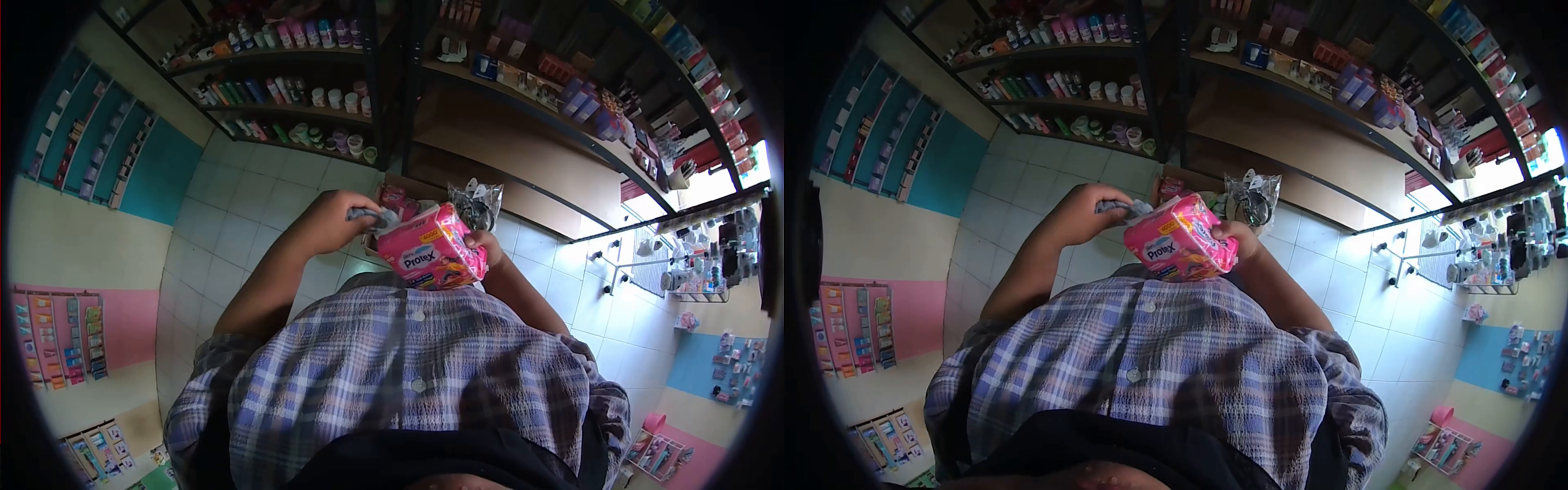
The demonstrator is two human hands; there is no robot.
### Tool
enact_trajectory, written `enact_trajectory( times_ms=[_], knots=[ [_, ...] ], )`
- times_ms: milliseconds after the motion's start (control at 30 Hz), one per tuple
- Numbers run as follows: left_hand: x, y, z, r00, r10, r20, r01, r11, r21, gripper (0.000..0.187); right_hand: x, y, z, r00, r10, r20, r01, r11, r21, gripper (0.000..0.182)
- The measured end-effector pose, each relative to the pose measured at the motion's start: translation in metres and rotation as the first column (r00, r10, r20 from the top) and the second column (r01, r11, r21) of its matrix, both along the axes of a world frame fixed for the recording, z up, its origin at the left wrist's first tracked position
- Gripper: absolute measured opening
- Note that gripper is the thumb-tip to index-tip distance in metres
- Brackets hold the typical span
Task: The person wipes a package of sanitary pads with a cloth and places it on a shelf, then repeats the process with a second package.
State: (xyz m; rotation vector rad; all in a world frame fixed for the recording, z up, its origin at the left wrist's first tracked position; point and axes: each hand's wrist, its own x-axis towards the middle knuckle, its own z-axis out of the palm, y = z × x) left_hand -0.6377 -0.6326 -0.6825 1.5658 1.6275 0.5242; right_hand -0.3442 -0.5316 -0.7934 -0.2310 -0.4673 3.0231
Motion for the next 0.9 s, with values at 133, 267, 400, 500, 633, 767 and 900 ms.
enact_trajectory(
  times_ms=[133, 267, 400, 500, 633, 767, 900],
  knots=[
    [0.017, -0.006, -0.015, 0.761, 0.126, 0.636, -0.356, 0.901, 0.248, 0.027, 0.005, 0.005, 0.005, 0.997, -0.082, 0.0, 0.08, 0.975, 0.208, 0.07],
    [0.052, -0.007, -0.014, 0.957, -0.135, 0.256, -0.015, 0.861, 0.508, 0.036, 0.016, 0.017, -0.01, 0.984, -0.075, -0.164, 0.078, 0.997, 0.016, 0.079],
    [0.058, -0.013, -0.035, 0.878, -0.021, 0.479, -0.159, 0.93, 0.332, 0.035, 0.019, 0.016, -0.044, 0.997, -0.073, -0.025, 0.077, 0.974, 0.215, 0.081],
    [0.055, -0.023, -0.036, 0.812, 0.251, 0.526, -0.286, 0.958, -0.016, 0.036, 0.013, 0.018, -0.038, 0.974, -0.202, 0.1, 0.186, 0.971, 0.147, 0.066],
    [0.057, -0.022, -0.027, 0.945, 0.025, 0.325, -0.116, 0.958, 0.264, 0.032, 0.0, 0.01, -0.001, 0.912, -0.342, 0.228, 0.367, 0.927, -0.075, 0.055],
    [0.053, 0.004, -0.028, 0.887, 0.169, 0.43, -0.347, 0.858, 0.378, 0.042, -0.015, 0.013, -0.011, 0.936, -0.315, 0.159, 0.319, 0.948, -0.003, 0.056],
    [0.071, 0.004, -0.021, 0.982, 0.088, 0.166, -0.176, 0.744, 0.645, 0.043, -0.041, 0.001, 0.012, 0.909, -0.379, 0.171, 0.393, 0.918, -0.052, 0.056]
  ],
)
